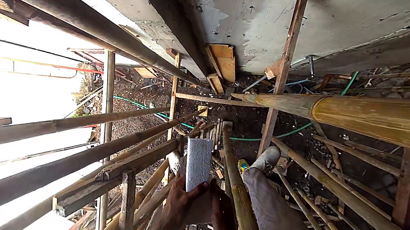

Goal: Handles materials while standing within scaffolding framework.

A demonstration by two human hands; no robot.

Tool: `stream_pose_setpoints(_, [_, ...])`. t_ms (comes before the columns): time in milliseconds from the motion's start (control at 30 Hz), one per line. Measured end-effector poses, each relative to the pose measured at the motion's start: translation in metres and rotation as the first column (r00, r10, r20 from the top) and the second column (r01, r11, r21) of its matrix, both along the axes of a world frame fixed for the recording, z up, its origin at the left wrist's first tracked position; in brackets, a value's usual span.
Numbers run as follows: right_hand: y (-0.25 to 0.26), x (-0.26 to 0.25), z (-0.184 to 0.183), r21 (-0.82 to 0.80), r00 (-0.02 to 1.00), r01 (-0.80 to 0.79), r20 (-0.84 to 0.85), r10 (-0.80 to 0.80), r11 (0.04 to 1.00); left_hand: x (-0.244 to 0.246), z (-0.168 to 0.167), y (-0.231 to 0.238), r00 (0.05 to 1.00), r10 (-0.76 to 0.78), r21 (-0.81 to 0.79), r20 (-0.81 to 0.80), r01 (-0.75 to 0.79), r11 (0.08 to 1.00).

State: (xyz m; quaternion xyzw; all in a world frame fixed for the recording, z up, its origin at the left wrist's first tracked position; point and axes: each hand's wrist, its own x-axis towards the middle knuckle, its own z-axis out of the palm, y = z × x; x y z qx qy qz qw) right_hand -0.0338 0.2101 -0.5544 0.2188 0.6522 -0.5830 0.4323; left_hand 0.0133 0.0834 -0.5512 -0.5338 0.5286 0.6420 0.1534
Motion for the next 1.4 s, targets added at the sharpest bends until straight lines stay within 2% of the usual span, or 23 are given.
stream_pose_setpoints(200, [0.001, -0.001, -0.001, -0.002, 0.994, 0.008, 0.11, -0.007, 1.0, 0.006, 0.003, -0.004, 0.999, -0.043, -0.025, -0.016, 0.042, 0.999])
stream_pose_setpoints(267, [0.003, -0.006, 0.002, -0.062, 0.988, -0.027, 0.15, 0.036, 0.998, 0.009, 0.005, -0.007, 0.999, -0.013, -0.001, -0.037, 0.013, 1.0])
stream_pose_setpoints(333, [0.006, -0.012, 0.004, -0.103, 0.983, -0.155, 0.086, 0.164, 0.982, 0.012, 0.004, -0.01, 0.998, 0.03, 0.021, -0.05, -0.029, 0.999])
stream_pose_setpoints(433, [0.009, -0.011, -0.003, 0.021, 0.906, -0.411, -0.101, 0.411, 0.911, 0.016, 0.001, -0.013, 0.999, 0.038, -0.001, -0.035, -0.038, 0.999])
stream_pose_setpoints(533, [0.009, -0.01, -0.006, 0.083, 0.841, -0.491, -0.217, 0.496, 0.867, 0.022, 0.0, -0.012, 0.997, 0.056, 0.016, -0.043, -0.056, 0.998])
stream_pose_setpoints(700, [0.007, -0.009, -0.005, 0.028, 0.862, -0.451, -0.246, 0.443, 0.892, 0.023, 0.012, -0.008, 0.975, 0.196, 0.108, -0.105, -0.185, 0.977])
stream_pose_setpoints(900, [0.007, -0.002, -0.007, -0.043, 0.909, -0.387, -0.184, 0.374, 0.921, 0.027, 0.017, -0.013, 0.977, 0.202, 0.204, -0.067, -0.185, 0.961])
stream_pose_setpoints(1033, [0.002, 0.003, -0.005, -0.074, 0.964, -0.249, -0.12, 0.239, 0.966, 0.029, 0.018, -0.016, 0.975, 0.209, 0.253, -0.07, -0.185, 0.95])
stream_pose_setpoints(1133, [0.002, 0.001, 0.008, -0.183, 0.996, -0.09, -0.03, 0.086, 0.979, 0.038, 0.019, -0.017, 0.952, 0.28, 0.338, -0.127, -0.224, 0.914])
stream_pose_setpoints(1200, [0.004, -0.008, 0.016, -0.206, 0.997, -0.06, 0.032, 0.068, 0.977, 0.036, 0.021, -0.015, 0.934, 0.322, 0.362, -0.158, -0.248, 0.898])
stream_pose_setpoints(1267, [0.008, -0.021, 0.018, -0.176, 0.992, -0.114, 0.032, 0.121, 0.978, 0.027, 0.021, -0.012, 0.929, 0.343, 0.323, -0.142, -0.284, 0.903])
stream_pose_setpoints(1333, [0.015, -0.026, 0.007, 0.007, 0.974, -0.185, -0.134, 0.185, 0.983, 0.018, 0.018, -0.009, 0.929, 0.357, 0.25, -0.094, -0.325, 0.912])
stream_pose_setpoints(1400, [0.024, -0.028, -0.008, 0.192, 0.913, -0.276, -0.255, 0.319, 0.942, 0.012, 0.009, -0.01, 0.931, 0.35, 0.191, -0.104, -0.327, 0.926])
